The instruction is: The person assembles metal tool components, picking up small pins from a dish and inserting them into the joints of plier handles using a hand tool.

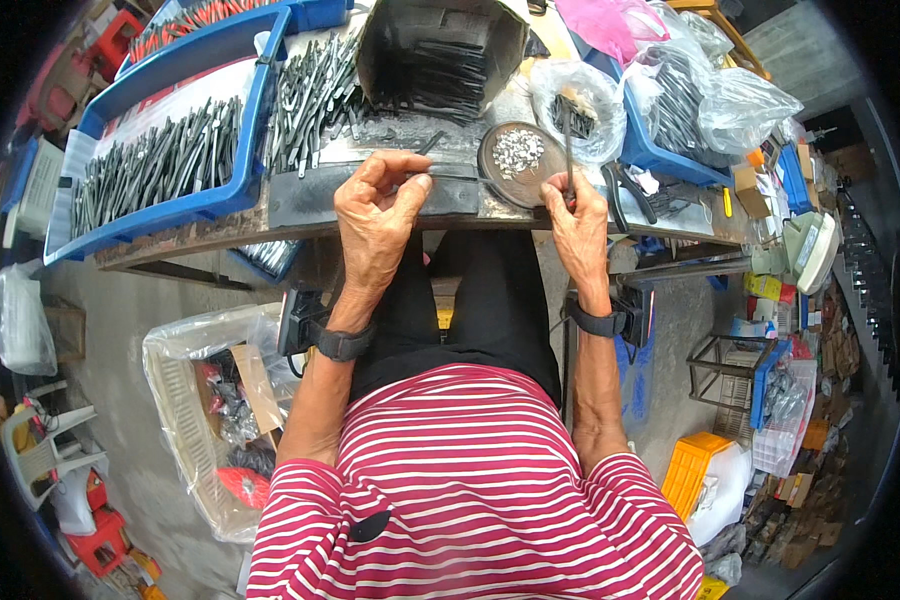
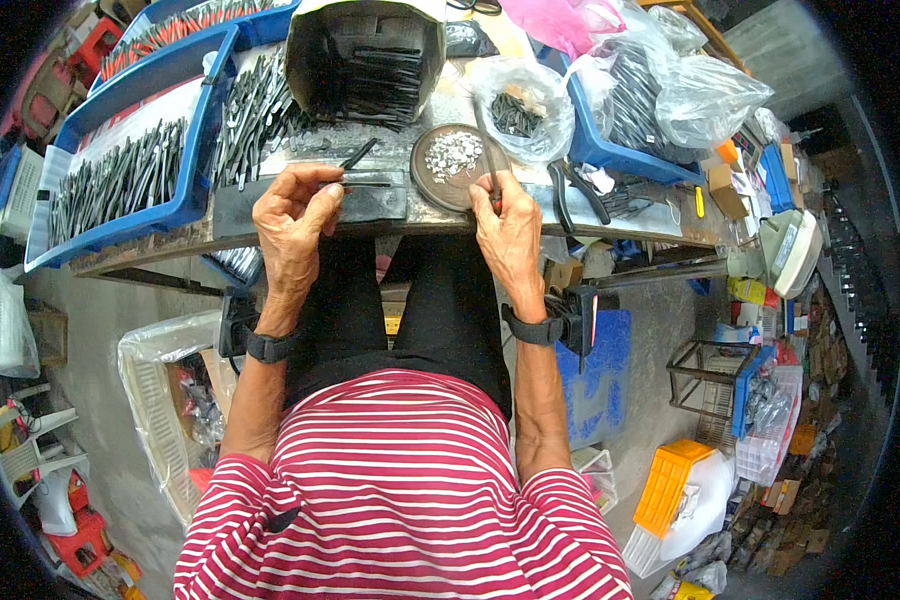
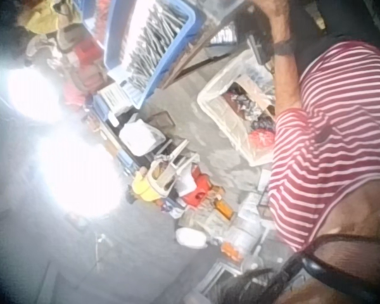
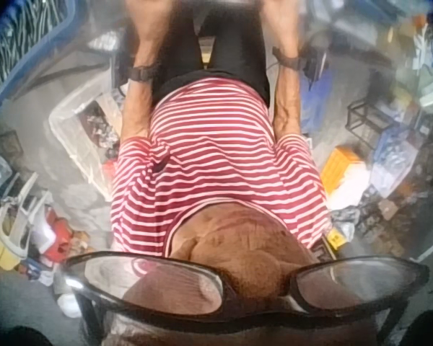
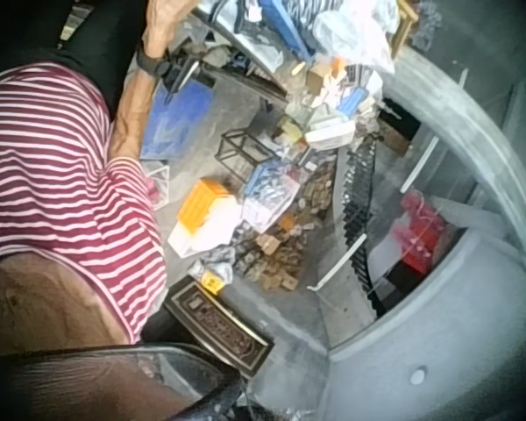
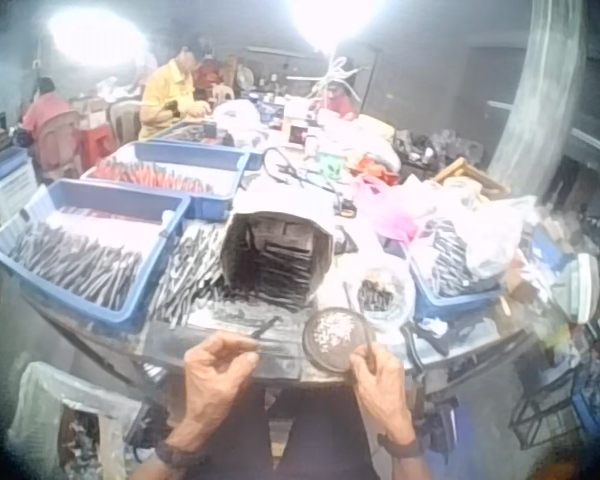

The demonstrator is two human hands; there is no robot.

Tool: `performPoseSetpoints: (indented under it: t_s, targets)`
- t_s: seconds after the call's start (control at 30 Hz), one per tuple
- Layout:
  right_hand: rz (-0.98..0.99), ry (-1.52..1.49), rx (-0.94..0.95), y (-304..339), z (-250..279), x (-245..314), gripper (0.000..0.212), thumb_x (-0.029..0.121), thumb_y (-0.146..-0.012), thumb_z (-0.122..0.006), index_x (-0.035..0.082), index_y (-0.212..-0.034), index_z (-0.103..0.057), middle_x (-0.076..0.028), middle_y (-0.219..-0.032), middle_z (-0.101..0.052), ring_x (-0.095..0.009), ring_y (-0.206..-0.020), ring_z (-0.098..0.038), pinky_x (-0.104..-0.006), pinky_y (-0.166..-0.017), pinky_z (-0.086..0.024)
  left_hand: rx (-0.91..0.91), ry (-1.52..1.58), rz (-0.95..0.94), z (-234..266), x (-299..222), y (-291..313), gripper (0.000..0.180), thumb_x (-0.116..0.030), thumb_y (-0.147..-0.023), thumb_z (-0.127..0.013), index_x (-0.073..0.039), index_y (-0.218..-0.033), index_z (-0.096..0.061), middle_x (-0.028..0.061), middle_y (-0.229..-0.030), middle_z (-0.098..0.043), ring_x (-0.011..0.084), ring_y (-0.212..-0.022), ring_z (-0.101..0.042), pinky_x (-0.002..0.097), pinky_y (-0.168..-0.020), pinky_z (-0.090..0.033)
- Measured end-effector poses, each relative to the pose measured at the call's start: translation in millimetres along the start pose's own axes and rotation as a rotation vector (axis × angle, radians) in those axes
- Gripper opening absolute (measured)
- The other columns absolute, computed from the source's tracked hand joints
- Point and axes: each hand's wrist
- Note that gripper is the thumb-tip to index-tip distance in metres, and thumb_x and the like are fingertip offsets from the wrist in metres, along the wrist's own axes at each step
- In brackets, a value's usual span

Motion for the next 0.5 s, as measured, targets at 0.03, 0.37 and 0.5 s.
performPoseSetpoints:
  t_s: [0.03, 0.37, 0.5]
  targets:
    - [-0.023, -0.066, -0.034, -1, 0, 2, 0.009, 0.007, -0.077, -0.057, -0.001, -0.076, -0.054, -0.004, -0.062, -0.051, -0.01, -0.053, -0.046, -0.0243, -0.049, -0.036, 0.001, 0.001, -0.022, -2, 2, 0, 0.012, 0.001, -0.076, -0.056, 0.0, -0.088, -0.057, 0.0012, -0.074, -0.057, 0.0044, -0.062, -0.047, 0.0168, -0.055, -0.037]
    - [-0.116, -0.482, 0.087, 16, -9, 58, 0.007, 0.008, -0.078, -0.06, 0.002, -0.082, -0.061, 0.004, -0.059, -0.052, -0.001, -0.048, -0.044, -0.0158, -0.043, -0.033, 0.038, 0.084, 0.008, -9, -3, 4, 0.019, 0.002, -0.074, -0.055, 0.001, -0.093, -0.055, 0.0031, -0.081, -0.057, 0.0064, -0.074, -0.053, 0.0188, -0.066, -0.043]
    - [-0.139, -0.494, 0.165, 25, -17, 58, 0.009, 0.008, -0.078, -0.06, 0.001, -0.083, -0.06, 0.004, -0.06, -0.052, -0.001, -0.049, -0.043, -0.0153, -0.043, -0.033, 0.004, 0.098, 0.009, -12, -7, 7, 0.024, 0.001, -0.074, -0.054, 0.001, -0.098, -0.052, 0.0036, -0.081, -0.057, 0.0066, -0.073, -0.053, 0.0188, -0.066, -0.043]
Point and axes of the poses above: each hand's wrist, its own y-axis away from the middle knuckle, its own z-axis out of the back of the hand, x = y × z
